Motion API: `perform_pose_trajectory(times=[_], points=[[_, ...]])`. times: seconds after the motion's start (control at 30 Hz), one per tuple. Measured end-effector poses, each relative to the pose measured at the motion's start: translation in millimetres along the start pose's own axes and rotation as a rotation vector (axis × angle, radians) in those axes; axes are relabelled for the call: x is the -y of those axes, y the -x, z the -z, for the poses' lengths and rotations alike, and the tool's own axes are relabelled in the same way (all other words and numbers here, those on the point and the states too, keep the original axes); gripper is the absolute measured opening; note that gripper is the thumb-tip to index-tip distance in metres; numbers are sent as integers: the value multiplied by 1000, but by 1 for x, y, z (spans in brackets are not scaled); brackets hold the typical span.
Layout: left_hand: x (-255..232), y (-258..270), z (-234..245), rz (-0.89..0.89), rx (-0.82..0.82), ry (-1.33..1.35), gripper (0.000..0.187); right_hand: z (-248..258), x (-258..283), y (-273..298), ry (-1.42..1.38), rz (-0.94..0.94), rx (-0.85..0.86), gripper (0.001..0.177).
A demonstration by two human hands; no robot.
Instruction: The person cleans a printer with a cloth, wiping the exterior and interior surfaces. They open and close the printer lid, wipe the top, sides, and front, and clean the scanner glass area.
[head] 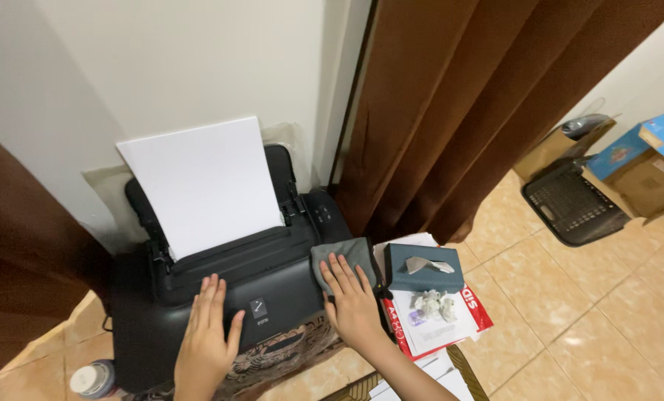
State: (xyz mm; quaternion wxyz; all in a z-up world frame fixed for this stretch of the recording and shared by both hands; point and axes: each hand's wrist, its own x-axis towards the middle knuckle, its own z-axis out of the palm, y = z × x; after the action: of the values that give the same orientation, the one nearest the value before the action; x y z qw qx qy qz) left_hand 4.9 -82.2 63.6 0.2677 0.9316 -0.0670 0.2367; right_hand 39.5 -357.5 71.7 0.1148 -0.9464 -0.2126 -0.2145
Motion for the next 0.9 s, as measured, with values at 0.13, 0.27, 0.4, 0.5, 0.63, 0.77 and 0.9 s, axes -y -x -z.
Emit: perform_pose_trajectory(times=[0.13, 0.27, 0.4, 0.5, 0.63, 0.77, 0.9], points=[[1, -3, 3, -27, -12, 25, 64, 4, 4, 4, -27, -19, 10, 62], [5, -1, -1, -101, -64, 55, 65, 4, 7, 4, -45, -45, 8, 65], [7, 1, -3, -32, 20, 33, 65, 5, 13, 4, -65, -108, -7, 59], [9, -1, -7, -54, 16, 15, 65, 3, 12, 3, -85, -131, -23, 58], [10, 0, -10, -62, 58, -12, 67, -1, 13, 0, -98, -145, -44, 55], [11, -1, -10, -58, 127, -12, 69, -1, 16, -1, -140, -185, -41, 55], [12, -2, -8, -71, 173, -48, 71, -2, 19, -2, -126, -204, -52, 52]])
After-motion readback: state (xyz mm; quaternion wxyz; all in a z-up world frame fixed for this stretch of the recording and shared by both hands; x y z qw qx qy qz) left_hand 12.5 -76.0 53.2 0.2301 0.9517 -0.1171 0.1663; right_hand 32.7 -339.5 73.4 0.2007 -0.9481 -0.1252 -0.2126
